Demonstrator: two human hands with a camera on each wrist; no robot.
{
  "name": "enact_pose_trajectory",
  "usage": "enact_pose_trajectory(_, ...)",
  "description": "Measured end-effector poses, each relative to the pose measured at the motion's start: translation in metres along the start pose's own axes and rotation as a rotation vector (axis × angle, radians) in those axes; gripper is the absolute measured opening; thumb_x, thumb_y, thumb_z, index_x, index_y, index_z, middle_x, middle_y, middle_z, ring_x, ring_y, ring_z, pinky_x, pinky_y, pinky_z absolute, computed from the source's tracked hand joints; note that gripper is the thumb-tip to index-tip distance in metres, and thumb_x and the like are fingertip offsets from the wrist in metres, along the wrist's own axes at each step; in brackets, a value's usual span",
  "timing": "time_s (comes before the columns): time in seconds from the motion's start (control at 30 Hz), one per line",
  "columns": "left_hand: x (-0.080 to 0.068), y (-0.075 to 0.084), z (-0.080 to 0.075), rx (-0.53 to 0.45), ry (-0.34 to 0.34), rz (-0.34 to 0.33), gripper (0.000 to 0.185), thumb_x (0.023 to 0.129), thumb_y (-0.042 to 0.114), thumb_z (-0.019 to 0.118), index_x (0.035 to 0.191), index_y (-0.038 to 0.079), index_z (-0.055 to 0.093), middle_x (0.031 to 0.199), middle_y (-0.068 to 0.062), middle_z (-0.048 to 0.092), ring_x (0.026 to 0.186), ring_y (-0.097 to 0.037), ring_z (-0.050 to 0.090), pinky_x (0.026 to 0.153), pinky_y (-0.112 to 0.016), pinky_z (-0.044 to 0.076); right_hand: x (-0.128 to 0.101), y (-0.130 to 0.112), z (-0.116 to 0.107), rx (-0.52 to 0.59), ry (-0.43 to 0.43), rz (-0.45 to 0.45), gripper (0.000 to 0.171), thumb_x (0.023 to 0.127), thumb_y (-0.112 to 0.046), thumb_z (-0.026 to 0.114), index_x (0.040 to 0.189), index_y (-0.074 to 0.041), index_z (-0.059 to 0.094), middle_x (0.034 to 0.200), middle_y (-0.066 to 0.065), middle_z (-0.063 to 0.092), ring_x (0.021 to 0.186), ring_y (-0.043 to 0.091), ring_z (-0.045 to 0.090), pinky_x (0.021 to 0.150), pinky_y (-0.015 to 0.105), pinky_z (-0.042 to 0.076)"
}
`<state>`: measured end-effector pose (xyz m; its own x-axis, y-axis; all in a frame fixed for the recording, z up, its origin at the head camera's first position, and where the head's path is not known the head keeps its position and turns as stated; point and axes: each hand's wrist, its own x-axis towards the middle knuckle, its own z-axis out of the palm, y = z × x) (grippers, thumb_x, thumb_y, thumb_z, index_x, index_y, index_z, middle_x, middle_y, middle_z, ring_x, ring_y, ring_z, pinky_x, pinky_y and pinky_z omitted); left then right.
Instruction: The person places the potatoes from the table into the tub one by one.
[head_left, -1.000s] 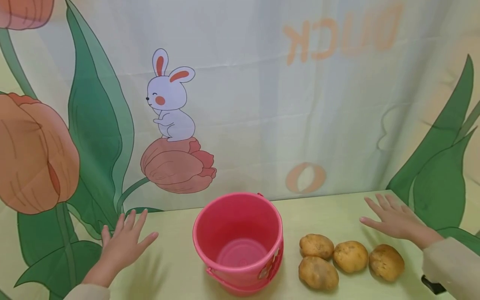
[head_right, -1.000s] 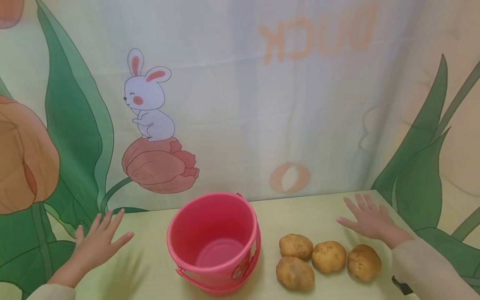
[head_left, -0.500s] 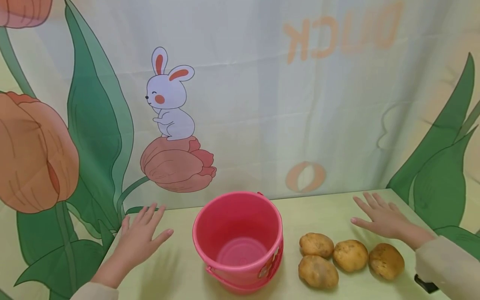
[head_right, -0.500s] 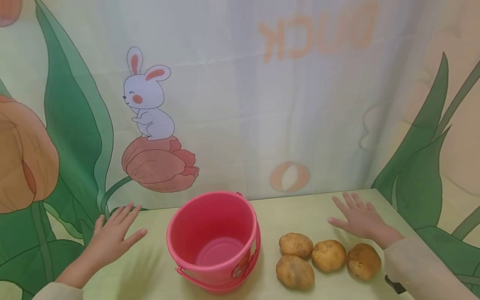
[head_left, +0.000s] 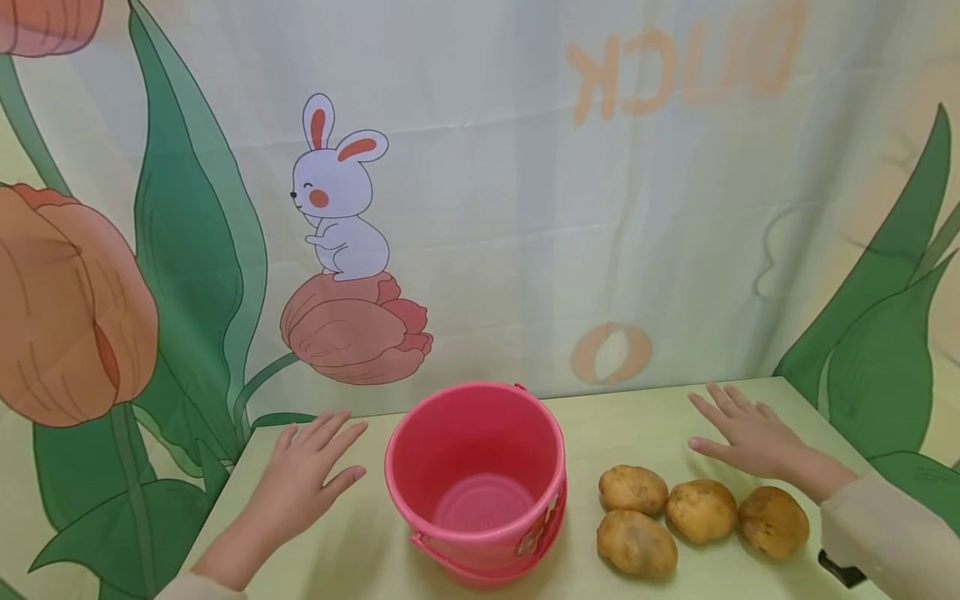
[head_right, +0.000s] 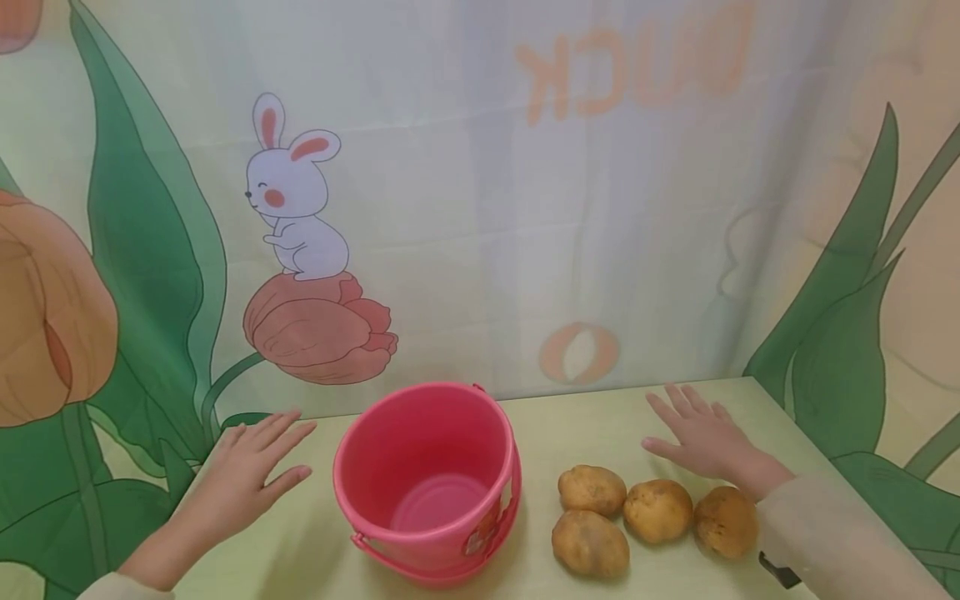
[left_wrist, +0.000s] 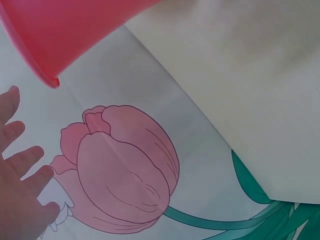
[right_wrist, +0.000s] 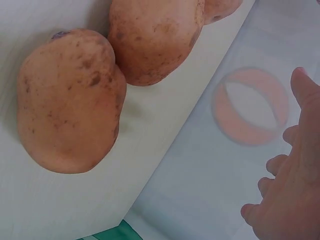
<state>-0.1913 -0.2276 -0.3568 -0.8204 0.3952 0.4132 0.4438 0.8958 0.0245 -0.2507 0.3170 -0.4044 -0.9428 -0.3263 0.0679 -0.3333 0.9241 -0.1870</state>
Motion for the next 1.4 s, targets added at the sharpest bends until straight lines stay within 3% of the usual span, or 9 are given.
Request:
enact_pose_trajectory(0.37, 0.001, 0.014, -0.001, -0.064, 0.099, 0.116, 0.034, 0.073, 0.028, 0.07, 0.104, 0.014, 0.063, 0.116, -0.008, 0.056, 0.109, -0.028, 0.049, 0.087, -0.05, 0.038, 0.002, -0.016, -0.002, 0.028, -0.002, -0.031, 0.071, 0.085, -0.053, 0.045, 0.139, -0.01, 0.026, 0.142, 0.027, 0.018, 0.128, 0.046, 0.014, 0.092, 0.069, 0.012)
enact_pose_trajectory(0.63, 0.001, 0.027, 0.002, -0.087, 0.113, 0.189, 0.031, 0.072, 0.027, 0.071, 0.101, 0.018, 0.065, 0.109, -0.001, 0.06, 0.102, -0.02, 0.054, 0.082, -0.042, 0.044, 0.005, -0.03, 0.0, 0.042, 0.007, -0.092, 0.069, 0.085, -0.05, 0.049, 0.137, -0.007, 0.031, 0.141, 0.026, 0.023, 0.127, 0.046, 0.019, 0.092, 0.067, 0.017)
enact_pose_trajectory(0.87, 0.0, 0.037, 0.0, -0.113, 0.08, 0.201, 0.028, 0.073, 0.03, 0.07, 0.099, 0.021, 0.065, 0.107, 0.002, 0.06, 0.101, -0.016, 0.054, 0.083, -0.038, 0.044, 0.006, -0.037, 0.002, 0.044, 0.054, -0.158, 0.067, 0.083, -0.047, 0.053, 0.132, -0.004, 0.038, 0.138, 0.025, 0.03, 0.123, 0.044, 0.03, 0.092, 0.059, 0.03)
enact_pose_trajectory(1.07, -0.001, 0.047, -0.001, -0.135, 0.027, 0.205, 0.03, 0.072, 0.033, 0.07, 0.1, 0.023, 0.064, 0.108, 0.004, 0.06, 0.101, -0.013, 0.053, 0.082, -0.036, 0.045, 0.008, -0.039, 0.006, 0.062, 0.028, -0.169, 0.069, 0.081, -0.052, 0.053, 0.13, -0.004, 0.042, 0.134, 0.023, 0.037, 0.12, 0.041, 0.037, 0.089, 0.056, 0.036)
enact_pose_trajectory(1.4, -0.002, 0.056, -0.003, -0.179, -0.039, 0.192, 0.031, 0.072, 0.037, 0.07, 0.1, 0.025, 0.064, 0.108, 0.007, 0.059, 0.102, -0.011, 0.051, 0.083, -0.036, 0.046, 0.012, -0.042, 0.015, 0.086, -0.036, -0.172, 0.062, 0.075, -0.031, 0.068, 0.126, -0.004, 0.046, 0.128, 0.022, 0.044, 0.115, 0.041, 0.042, 0.088, 0.055, 0.038)
